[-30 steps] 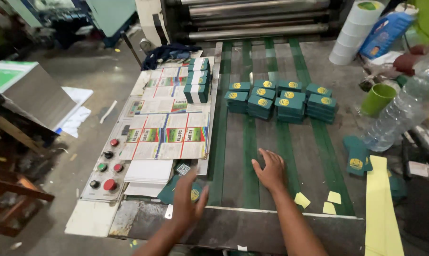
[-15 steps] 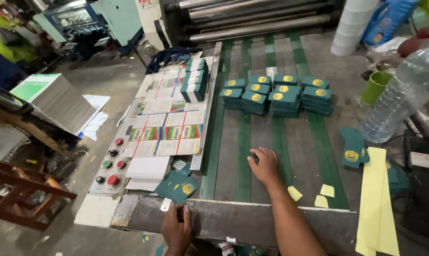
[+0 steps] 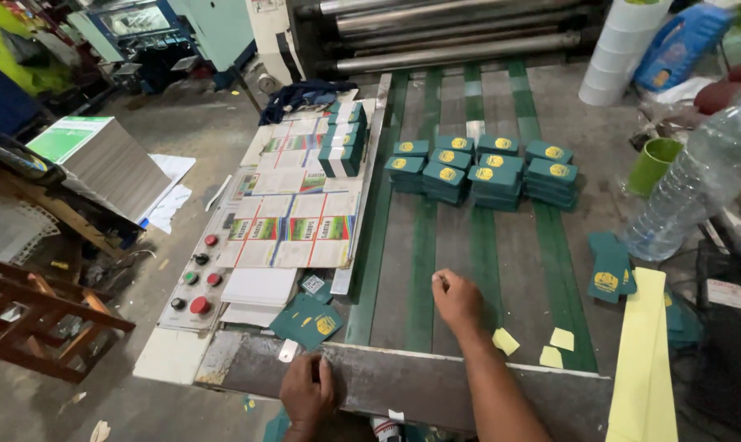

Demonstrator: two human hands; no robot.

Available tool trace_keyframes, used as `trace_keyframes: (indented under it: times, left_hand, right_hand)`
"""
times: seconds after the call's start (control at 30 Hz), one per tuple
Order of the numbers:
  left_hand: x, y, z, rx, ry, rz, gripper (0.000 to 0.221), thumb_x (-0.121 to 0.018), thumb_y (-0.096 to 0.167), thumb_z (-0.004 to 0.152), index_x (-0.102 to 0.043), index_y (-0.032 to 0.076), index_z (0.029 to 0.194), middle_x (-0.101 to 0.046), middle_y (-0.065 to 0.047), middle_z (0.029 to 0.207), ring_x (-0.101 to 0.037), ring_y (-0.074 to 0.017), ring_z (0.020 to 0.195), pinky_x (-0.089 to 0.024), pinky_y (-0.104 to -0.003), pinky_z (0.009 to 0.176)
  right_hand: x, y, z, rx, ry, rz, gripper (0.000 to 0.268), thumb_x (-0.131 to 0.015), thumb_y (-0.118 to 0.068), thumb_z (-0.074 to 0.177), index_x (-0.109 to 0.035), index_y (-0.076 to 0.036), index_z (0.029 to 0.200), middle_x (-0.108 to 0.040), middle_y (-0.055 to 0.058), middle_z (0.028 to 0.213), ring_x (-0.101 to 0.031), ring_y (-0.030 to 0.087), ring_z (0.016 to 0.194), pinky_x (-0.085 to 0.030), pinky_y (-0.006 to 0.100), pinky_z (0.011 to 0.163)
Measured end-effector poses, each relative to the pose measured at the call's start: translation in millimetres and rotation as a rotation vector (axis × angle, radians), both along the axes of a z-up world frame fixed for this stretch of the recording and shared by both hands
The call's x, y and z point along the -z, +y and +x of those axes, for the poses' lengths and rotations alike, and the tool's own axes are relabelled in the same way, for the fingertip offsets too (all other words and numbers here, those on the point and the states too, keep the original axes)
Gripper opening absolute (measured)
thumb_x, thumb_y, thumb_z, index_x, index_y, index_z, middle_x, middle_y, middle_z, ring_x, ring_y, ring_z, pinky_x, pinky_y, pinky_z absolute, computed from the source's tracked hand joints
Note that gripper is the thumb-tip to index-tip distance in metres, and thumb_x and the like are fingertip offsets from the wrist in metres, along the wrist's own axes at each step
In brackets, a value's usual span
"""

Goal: The person picks small green boxes from a conveyor belt, places them on a yellow strip, wraps the strip around each box, and stacks the wrapped boxes. The person repeats this process for multiple boxes.

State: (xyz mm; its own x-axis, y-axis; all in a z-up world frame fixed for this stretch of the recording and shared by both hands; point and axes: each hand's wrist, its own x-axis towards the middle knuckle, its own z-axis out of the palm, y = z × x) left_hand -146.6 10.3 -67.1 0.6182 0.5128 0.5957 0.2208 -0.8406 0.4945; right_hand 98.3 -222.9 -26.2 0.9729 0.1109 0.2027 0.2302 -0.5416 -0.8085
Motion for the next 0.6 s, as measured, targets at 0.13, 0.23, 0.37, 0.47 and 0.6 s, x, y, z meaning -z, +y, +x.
trace_keyframes:
  times: [0.13, 0.23, 0.37, 0.47, 0.6]
  left_hand:
    - [2, 0, -2, 0.016, -0.022, 0.029, 0.012, -0.068, 0.024, 0.087, -0.068, 0.013, 0.091, -0.068, -0.009, 0.087, -0.067, -0.0334, 0.08, -0.053, -0.045, 0.071]
    - [8, 4, 2, 0.006, -0.011, 0.015, 0.011, -0.068, 0.024, 0.086, -0.068, 0.014, 0.09, -0.067, -0.009, 0.086, -0.067, -0.0334, 0.081, -0.053, -0.045, 0.071]
    - [8, 5, -2, 0.027, -0.015, 0.006, 0.012, -0.069, 0.024, 0.085, -0.068, 0.013, 0.091, -0.067, -0.009, 0.085, -0.066, -0.0343, 0.08, -0.052, -0.046, 0.071]
    - [2, 4, -9, 0.078, -0.072, -0.029, 0.012, -0.07, 0.022, 0.084, -0.068, 0.012, 0.09, -0.067, -0.01, 0.084, -0.066, -0.0336, 0.078, -0.052, -0.044, 0.07]
    - [30, 30, -26, 0.221, -0.162, -0.452, 0.016, -0.075, 0.017, 0.087, -0.065, 0.006, 0.081, -0.06, -0.008, 0.075, -0.056, -0.0208, 0.069, -0.047, -0.037, 0.063]
  right_hand:
    - [2, 6, -2, -0.048, 0.033, 0.059, 0.025, -0.067, -0.032, 0.092, -0.076, -0.012, 0.105, -0.076, 0.013, 0.085, -0.076, 0.032, 0.079, -0.057, 0.044, 0.068]
    - [12, 12, 5, -0.04, 0.037, -0.038, 0.025, -0.07, -0.033, 0.09, -0.078, -0.013, 0.101, -0.076, 0.012, 0.083, -0.074, 0.032, 0.078, -0.056, 0.043, 0.068]
    - [11, 14, -4, -0.044, -0.102, -0.001, 0.025, -0.07, -0.034, 0.09, -0.078, -0.013, 0.101, -0.076, 0.012, 0.079, -0.075, 0.031, 0.073, -0.056, 0.041, 0.065]
    - [10, 15, -12, -0.046, -0.2, 0.061, 0.024, -0.07, -0.032, 0.09, -0.078, -0.012, 0.102, -0.076, 0.012, 0.081, -0.076, 0.028, 0.074, -0.056, 0.038, 0.064]
    - [-3, 26, -43, -0.048, -0.065, 0.012, 0.024, -0.071, -0.032, 0.092, -0.08, -0.012, 0.103, -0.076, 0.011, 0.075, -0.073, 0.023, 0.067, -0.054, 0.036, 0.065]
